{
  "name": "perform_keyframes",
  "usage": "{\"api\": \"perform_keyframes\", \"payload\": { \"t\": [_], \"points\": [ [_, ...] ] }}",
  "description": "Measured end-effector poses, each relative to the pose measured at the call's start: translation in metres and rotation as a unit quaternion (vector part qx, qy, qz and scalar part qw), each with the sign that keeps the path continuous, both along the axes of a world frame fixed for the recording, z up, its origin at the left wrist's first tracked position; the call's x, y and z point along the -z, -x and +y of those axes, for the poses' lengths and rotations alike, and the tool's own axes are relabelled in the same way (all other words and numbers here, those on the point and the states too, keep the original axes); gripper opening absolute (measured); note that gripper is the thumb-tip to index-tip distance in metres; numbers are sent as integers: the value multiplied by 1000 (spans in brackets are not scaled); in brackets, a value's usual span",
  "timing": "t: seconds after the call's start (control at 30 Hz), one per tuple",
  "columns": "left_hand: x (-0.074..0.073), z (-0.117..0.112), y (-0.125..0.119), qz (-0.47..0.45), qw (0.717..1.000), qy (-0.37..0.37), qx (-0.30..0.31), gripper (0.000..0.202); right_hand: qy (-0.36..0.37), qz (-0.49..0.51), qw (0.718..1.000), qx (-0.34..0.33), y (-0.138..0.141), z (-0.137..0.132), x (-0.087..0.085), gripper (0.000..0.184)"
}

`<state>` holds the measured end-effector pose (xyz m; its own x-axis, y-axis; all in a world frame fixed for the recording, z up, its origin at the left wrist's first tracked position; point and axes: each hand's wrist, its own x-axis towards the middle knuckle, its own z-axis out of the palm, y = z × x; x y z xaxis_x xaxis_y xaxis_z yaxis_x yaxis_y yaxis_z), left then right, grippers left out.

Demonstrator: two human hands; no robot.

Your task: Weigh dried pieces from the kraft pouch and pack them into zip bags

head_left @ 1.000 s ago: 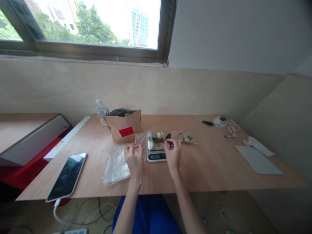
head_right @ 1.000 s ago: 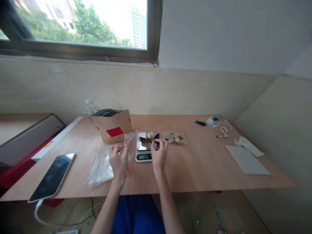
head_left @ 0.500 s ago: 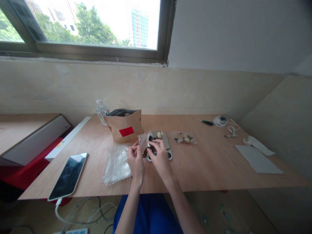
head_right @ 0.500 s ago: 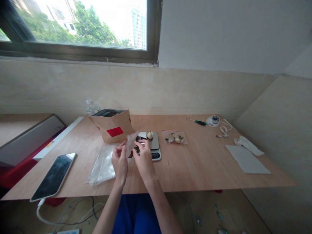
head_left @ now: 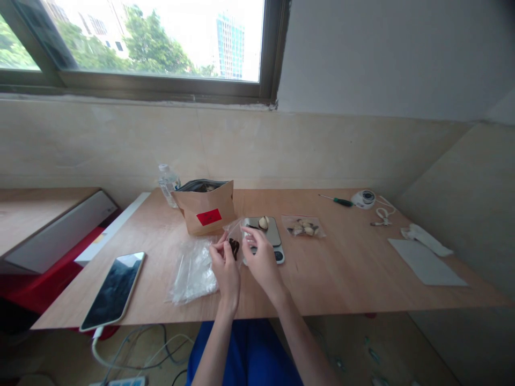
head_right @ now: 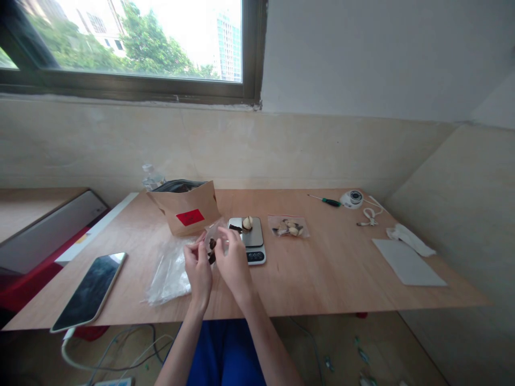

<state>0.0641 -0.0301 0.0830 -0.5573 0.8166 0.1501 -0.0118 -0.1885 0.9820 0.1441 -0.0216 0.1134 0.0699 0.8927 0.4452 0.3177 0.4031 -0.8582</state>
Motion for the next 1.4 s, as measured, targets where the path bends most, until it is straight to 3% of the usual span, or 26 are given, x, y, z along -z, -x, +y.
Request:
{"api": "perform_keyframes", "payload": {
  "t": [0.1, 0.17, 0.3, 0.43, 0.53, 0.67, 0.73, 0.83, 0.93, 1.0, 1.07, 1.13, 1.23, 1.3, 1.4],
  "points": [
    [-4, 0, 5, -11, 1000, 10, -20, 19, -21, -27, 996, 85, -11, 14, 7, 26],
    [-8, -1, 8, -7, 1000, 14, -26, 18, 2, -118, 985, 126, -17, 26, 17, 23],
    [-14, -5, 11, -19, 999, 17, -21, 19, 89, -337, 926, 142, -20, 48, 38, 23],
    [-20, -8, 12, -43, 999, 9, -12, 18, 113, -412, 892, 147, -14, 59, 46, 26],
    [-24, -8, 13, -51, 998, 9, -23, 18, 114, -399, 896, 159, -13, 62, 50, 22],
    [-24, -7, 15, -51, 998, 13, -24, 17, 98, -302, 934, 166, -19, 56, 46, 14],
    [-21, -5, 16, -58, 998, 14, -14, 17, 88, -214, 961, 153, -22, 46, 32, 12],
    [-16, -1, 17, -52, 998, 24, -8, 16, 71, -87, 989, 93, -23, 26, -4, 12],
    [-13, 3, 17, -34, 999, 39, -5, 16, 61, -33, 997, 29, -21, 9, -37, 13],
    [-14, 4, 16, -26, 999, 44, -4, 16, 88, -38, 995, -24, -18, 4, -45, 13],
    [-14, 4, 14, -24, 999, 47, -7, 16, 121, -68, 988, -64, -13, 5, -40, 13],
    [-12, 5, 13, -34, 998, 47, -4, 16, 127, -98, 986, -55, -5, 9, -27, 17],
    [-7, 8, 11, -53, 998, 40, 7, 19, 83, -100, 991, -1, 6, 17, -9, 31],
    [-6, 10, 11, -61, 997, 41, 11, 21, 46, -84, 995, -1, 10, 19, -5, 40],
    [-9, 13, 14, -54, 997, 57, 1, 23, -1, -81, 997, 10, 4, 24, -7, 32]
  ]
}}
